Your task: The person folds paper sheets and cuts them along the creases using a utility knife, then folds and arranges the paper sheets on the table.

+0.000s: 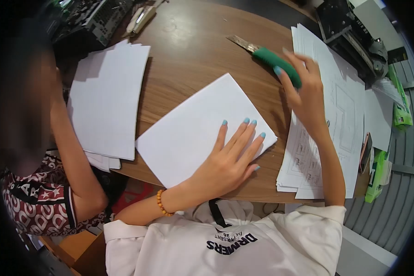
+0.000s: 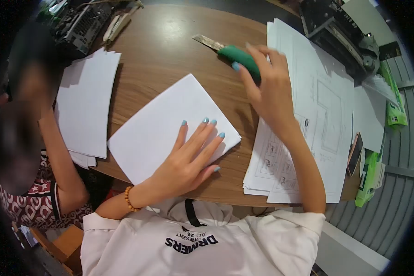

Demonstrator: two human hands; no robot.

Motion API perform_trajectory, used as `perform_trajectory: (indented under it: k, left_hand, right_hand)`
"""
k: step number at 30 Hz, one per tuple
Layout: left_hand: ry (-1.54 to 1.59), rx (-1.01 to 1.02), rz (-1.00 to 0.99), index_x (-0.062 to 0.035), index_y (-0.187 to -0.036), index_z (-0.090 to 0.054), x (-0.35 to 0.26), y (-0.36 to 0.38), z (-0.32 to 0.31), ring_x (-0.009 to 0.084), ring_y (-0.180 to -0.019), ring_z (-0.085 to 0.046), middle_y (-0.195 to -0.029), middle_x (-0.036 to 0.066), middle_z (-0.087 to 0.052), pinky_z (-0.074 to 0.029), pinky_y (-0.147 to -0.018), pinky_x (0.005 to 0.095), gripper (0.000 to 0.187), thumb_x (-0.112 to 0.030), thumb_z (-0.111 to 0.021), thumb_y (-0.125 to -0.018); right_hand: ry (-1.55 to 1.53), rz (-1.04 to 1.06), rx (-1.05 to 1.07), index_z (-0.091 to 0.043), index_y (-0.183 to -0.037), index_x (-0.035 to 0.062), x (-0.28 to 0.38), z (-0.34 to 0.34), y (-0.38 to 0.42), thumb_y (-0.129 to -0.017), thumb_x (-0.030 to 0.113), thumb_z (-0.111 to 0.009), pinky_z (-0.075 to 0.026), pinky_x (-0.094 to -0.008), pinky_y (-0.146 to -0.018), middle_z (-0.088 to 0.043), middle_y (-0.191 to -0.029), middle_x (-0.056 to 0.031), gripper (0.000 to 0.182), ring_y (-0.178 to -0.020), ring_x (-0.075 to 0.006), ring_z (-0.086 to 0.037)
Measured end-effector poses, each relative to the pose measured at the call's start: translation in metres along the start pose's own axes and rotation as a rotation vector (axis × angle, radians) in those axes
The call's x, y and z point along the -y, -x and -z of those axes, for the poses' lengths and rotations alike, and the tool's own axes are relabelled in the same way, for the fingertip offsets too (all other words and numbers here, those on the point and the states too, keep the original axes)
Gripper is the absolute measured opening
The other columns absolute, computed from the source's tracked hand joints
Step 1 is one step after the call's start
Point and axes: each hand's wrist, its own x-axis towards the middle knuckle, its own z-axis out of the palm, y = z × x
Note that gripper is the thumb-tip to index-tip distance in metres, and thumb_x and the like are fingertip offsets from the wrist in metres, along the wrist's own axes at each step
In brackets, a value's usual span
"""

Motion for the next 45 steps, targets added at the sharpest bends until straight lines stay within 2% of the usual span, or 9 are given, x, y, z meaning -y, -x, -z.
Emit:
perform_trajectory:
  k: [4,11,16,24,29,30,32,37,45]
  left_hand:
    - [0.162,-0.236,0.01,0.0018,-0.127,-0.043,-0.002,-0.001,0.01,0.0464,-0.125,-0.036,-0.134,0.029,-0.036,-0.022,-0.101,0.062,0.06,-0.007,-0.066,-0.073]
    - [0.242,-0.427,-0.128,0.0007,-0.129,-0.041,-0.002,0.008,0.01,0.0505,-0.126,-0.032,-0.135,0.03,-0.034,-0.018,-0.103,0.0629,0.059,-0.002,-0.062,-0.073]
    - [0.194,-0.682,-0.28,-0.003,-0.122,-0.046,0.001,0.014,0.016,0.0473,-0.127,-0.033,-0.134,0.03,-0.036,-0.018,-0.104,0.0626,0.042,-0.009,-0.057,-0.082]
    - [-0.023,-0.992,-0.327,-0.014,-0.11,-0.057,-0.027,0.06,0.051,0.0375,-0.125,-0.042,-0.124,0.021,-0.051,-0.02,-0.105,0.0633,0.023,-0.016,-0.052,-0.087]
    - [-0.239,-0.873,-0.255,-0.0159,-0.113,-0.057,-0.024,0.086,0.048,0.0356,-0.127,-0.039,-0.122,0.018,-0.053,-0.019,-0.106,0.0634,0.027,-0.017,-0.051,-0.086]
    - [-0.254,-0.844,-0.221,-0.0149,-0.113,-0.057,-0.021,0.092,0.053,0.0359,-0.127,-0.039,-0.122,0.019,-0.053,-0.02,-0.105,0.0626,0.028,-0.015,-0.051,-0.085]
    - [-0.286,-0.784,-0.155,-0.013,-0.113,-0.056,-0.015,0.104,0.063,0.0364,-0.127,-0.04,-0.122,0.019,-0.053,-0.022,-0.105,0.0611,0.03,-0.013,-0.052,-0.083]
    - [-0.332,-0.651,0.491,-0.0011,-0.109,-0.056,0.023,0.109,0.099,0.0384,-0.12,-0.045,-0.121,0.018,-0.054,-0.029,-0.103,0.0516,0.027,-0.006,-0.047,-0.084]
    - [-0.466,-0.394,0.663,0.0004,-0.093,-0.058,0.067,0.095,0.109,0.0317,-0.095,-0.055,-0.1,0.015,-0.059,-0.043,-0.083,0.0403,0.014,-0.006,-0.048,-0.085]
  right_hand:
    - [-0.5,-0.572,0.597,-0.053,-0.105,-0.0035,0.035,0.046,0.021,-0.083,0.016,-0.064,-0.048,-0.0307,-0.075,-0.062,-0.096,-0.0157,0.031,-0.082,-0.0227,-0.062]
    - [-0.867,-0.829,0.878,-0.061,-0.106,-0.0025,0.043,0.036,0.024,-0.082,0.015,-0.065,-0.047,-0.0243,-0.073,-0.064,-0.094,-0.0094,0.03,-0.082,-0.0124,-0.059]
    - [-1.024,-0.709,0.691,-0.06,-0.107,-0.0038,0.063,0.045,0.005,-0.084,0.01,-0.061,-0.044,-0.0262,-0.081,-0.064,-0.096,-0.0047,0.027,-0.087,-0.0111,-0.058]
    - [-0.444,0.264,-0.139,-0.06,-0.114,0.0059,0.141,0.047,-0.078,-0.078,-0.009,-0.051,-0.052,-0.0286,-0.07,-0.065,-0.102,-0.0145,0.04,-0.083,-0.0218,-0.065]
    - [-0.148,0.813,-0.001,-0.059,-0.109,0.0015,0.191,-0.079,-0.053,-0.079,0.011,-0.057,-0.048,-0.0419,-0.087,-0.059,-0.109,-0.0184,0.031,-0.105,-0.0312,-0.057]
    - [-0.197,0.815,0.354,-0.06,-0.106,0.0003,0.197,-0.106,-0.039,-0.08,0.012,-0.056,-0.048,-0.0411,-0.086,-0.059,-0.106,-0.0188,0.029,-0.105,-0.0307,-0.057]
    - [-0.19,0.798,0.106,-0.061,-0.106,0.0001,0.207,-0.122,-0.02,-0.08,0.011,-0.054,-0.047,-0.0434,-0.086,-0.059,-0.11,-0.0194,0.029,-0.104,-0.033,-0.057]
    - [-0.431,0.682,0.335,-0.056,-0.109,-0.0022,0.213,-0.113,-0.018,-0.081,0.019,-0.06,-0.043,-0.0438,-0.093,-0.052,-0.12,-0.0205,0.035,-0.114,-0.036,-0.05]
    - [-0.599,0.438,0.184,-0.058,-0.103,-0.0004,0.153,-0.054,-0.004,-0.081,0.012,-0.061,-0.045,-0.0386,-0.092,-0.055,-0.117,-0.0183,0.026,-0.107,-0.0339,-0.054]
